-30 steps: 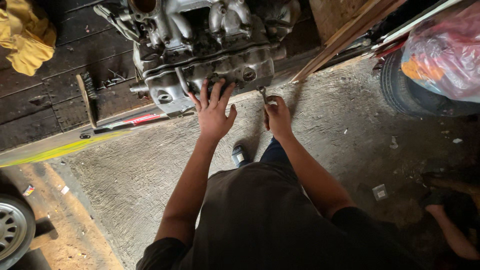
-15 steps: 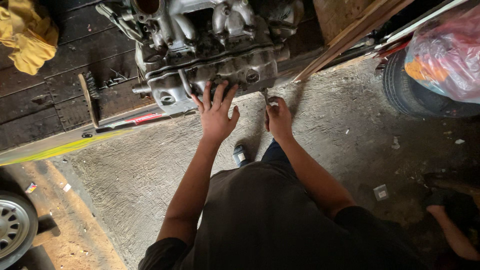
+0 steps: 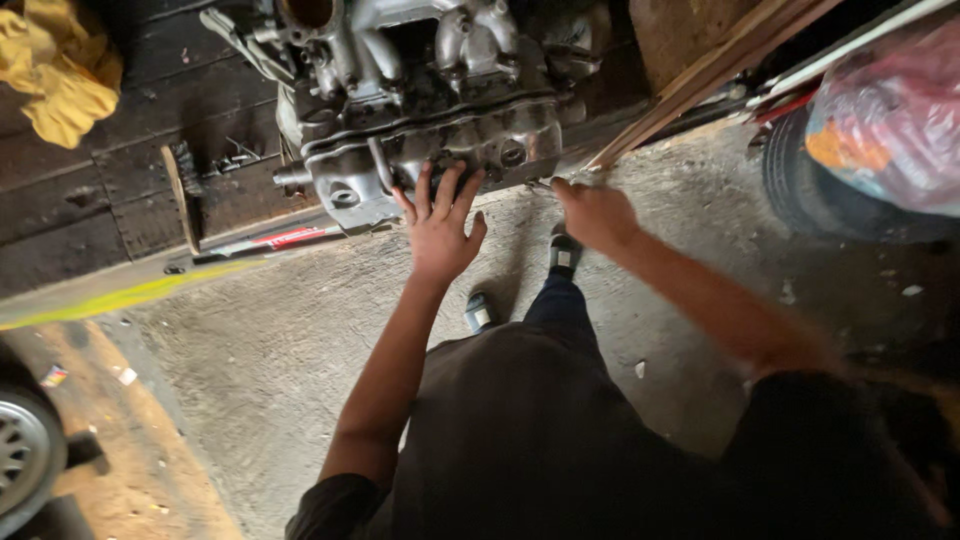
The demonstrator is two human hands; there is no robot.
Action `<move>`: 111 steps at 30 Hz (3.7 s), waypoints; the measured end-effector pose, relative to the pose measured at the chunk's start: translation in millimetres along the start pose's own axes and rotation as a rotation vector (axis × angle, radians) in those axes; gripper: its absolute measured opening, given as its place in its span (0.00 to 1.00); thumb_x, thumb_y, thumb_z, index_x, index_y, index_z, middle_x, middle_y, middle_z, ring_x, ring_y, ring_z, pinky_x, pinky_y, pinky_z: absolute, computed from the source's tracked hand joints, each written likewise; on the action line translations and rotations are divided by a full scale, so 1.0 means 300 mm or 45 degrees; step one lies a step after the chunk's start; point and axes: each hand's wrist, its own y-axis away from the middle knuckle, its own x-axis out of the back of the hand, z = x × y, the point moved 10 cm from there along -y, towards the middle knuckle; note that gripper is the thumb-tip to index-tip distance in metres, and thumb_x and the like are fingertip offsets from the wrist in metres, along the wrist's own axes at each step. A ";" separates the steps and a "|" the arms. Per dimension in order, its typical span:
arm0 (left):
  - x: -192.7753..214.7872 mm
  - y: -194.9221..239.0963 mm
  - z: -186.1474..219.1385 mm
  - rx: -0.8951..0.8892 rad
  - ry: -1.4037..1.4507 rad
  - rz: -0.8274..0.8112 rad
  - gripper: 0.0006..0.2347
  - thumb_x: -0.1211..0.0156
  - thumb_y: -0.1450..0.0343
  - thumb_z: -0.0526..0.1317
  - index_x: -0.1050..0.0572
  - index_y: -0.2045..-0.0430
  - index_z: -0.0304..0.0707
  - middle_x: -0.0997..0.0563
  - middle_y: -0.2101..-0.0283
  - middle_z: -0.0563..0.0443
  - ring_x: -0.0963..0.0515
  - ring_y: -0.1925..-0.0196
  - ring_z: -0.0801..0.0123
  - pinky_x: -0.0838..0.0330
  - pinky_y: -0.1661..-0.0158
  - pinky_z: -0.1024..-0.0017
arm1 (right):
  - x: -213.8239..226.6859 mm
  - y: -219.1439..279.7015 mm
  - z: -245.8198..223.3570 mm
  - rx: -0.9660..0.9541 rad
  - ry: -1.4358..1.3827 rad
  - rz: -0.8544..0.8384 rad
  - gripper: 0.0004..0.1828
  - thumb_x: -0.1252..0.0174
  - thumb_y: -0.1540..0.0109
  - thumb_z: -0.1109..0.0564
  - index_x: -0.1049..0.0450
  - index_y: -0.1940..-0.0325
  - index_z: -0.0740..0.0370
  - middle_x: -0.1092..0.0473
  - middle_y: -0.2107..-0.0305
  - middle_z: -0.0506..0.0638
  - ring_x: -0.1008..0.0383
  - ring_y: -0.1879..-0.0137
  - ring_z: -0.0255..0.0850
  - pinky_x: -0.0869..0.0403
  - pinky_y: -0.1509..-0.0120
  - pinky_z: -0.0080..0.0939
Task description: The person uses a wrench to loosen and remove bolts from a car engine block resting on a wooden workbench. After removing the bolts, the person lifts and removes a metal engine cover from the block.
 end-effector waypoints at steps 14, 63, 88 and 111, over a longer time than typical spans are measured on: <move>0.005 -0.003 0.011 0.003 0.046 0.032 0.26 0.40 0.30 0.43 0.32 0.33 0.57 0.37 0.29 0.54 0.50 0.22 0.47 0.70 0.30 0.26 | -0.052 0.049 0.116 -0.568 -0.749 -0.035 0.08 0.43 0.32 0.54 0.26 0.51 0.57 0.25 0.71 0.50 0.25 0.72 0.38 0.26 0.70 0.41; 0.034 0.007 0.022 -0.008 0.103 0.099 0.25 0.39 0.30 0.43 0.30 0.35 0.54 0.36 0.29 0.54 0.50 0.22 0.46 0.70 0.30 0.27 | -0.031 0.050 0.003 -0.405 -0.103 0.088 0.10 0.46 0.31 0.53 0.26 0.49 0.58 0.23 0.75 0.58 0.21 0.71 0.53 0.24 0.67 0.54; 0.042 0.007 0.020 -0.009 0.090 0.084 0.25 0.37 0.31 0.44 0.29 0.36 0.54 0.36 0.29 0.55 0.49 0.22 0.48 0.70 0.29 0.28 | -0.431 0.104 -0.016 -1.113 -2.623 0.236 0.14 0.50 0.32 0.58 0.32 0.42 0.64 0.25 0.73 0.59 0.30 0.79 0.45 0.31 0.78 0.43; 0.034 0.006 0.021 -0.006 0.124 0.033 0.25 0.40 0.30 0.44 0.32 0.34 0.53 0.38 0.28 0.53 0.51 0.22 0.46 0.71 0.30 0.27 | 0.005 -0.017 -0.001 -0.026 0.243 -0.166 0.16 0.46 0.36 0.56 0.25 0.44 0.53 0.24 0.77 0.53 0.22 0.73 0.46 0.26 0.72 0.48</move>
